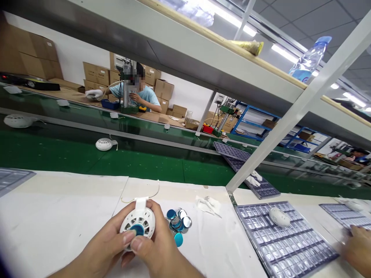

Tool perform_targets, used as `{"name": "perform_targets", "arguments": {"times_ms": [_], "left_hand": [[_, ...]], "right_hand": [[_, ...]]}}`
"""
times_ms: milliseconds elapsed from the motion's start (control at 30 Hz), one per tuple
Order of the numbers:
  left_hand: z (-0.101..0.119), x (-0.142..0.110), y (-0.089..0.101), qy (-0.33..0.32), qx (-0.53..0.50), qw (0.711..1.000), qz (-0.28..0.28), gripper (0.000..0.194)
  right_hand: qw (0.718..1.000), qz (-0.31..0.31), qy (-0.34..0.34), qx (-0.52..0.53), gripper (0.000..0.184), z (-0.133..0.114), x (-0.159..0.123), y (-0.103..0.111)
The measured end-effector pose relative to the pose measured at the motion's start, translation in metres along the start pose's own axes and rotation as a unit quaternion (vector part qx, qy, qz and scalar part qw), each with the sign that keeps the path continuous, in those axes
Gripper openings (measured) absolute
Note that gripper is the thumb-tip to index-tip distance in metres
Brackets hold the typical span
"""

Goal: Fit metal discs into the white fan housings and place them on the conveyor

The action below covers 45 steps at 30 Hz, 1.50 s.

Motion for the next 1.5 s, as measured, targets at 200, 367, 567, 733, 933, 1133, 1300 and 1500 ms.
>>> {"name": "perform_targets", "arguments": {"times_ms": [200,367,567,733,933,1133,1300,1500], "left_hand": [[-0.005,-0.005,-0.005,-0.005,-0.053,0.998,0.041,0.088],[-0.002,-0.006,-0.003,0.010,-0.059,0.997,0.046,0.082],[0.004,-0.003,-0.013,-0.002,-0.072,0.997,0.042,0.068],[-0.001,0.001,-0.010,-0.017,-0.105,0.993,0.055,0.073],[0.005,-0.002,-0.003,0.008,-0.049,0.991,0.124,0.091],[0.015,0.005,0.002,-0.018,0.221,0.961,0.168,0.063],[0.018,0.010,0.021,0.009,0.331,0.917,0.224,0.047],[0.008,0.017,0.043,0.026,0.371,0.896,0.242,0.046]], "right_hand": [[0.995,0.084,0.048,-0.007,0.076,0.017,-0.003,0.003],[0.989,0.127,0.035,-0.069,0.093,0.031,-0.007,0.004],[0.962,0.189,0.051,-0.192,0.082,0.032,-0.008,0.010],[0.929,0.222,0.067,-0.288,0.073,0.028,-0.005,0.016],[0.955,0.160,-0.004,-0.251,0.090,0.018,0.001,0.003],[0.902,0.272,-0.052,-0.332,0.042,-0.015,0.011,0.054],[0.799,0.378,-0.096,-0.457,0.047,-0.032,0.002,0.112],[0.678,0.523,-0.085,-0.509,0.043,-0.084,-0.075,0.168]]}}
Point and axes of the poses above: each hand's wrist, its own x-axis towards the middle knuckle, its own y-axis out of the back of the hand, z = x × y, the point moved 3 cm from there along x, towards the middle knuckle, and after that the axes turned 10 degrees about -z, right-handed, at the moved point
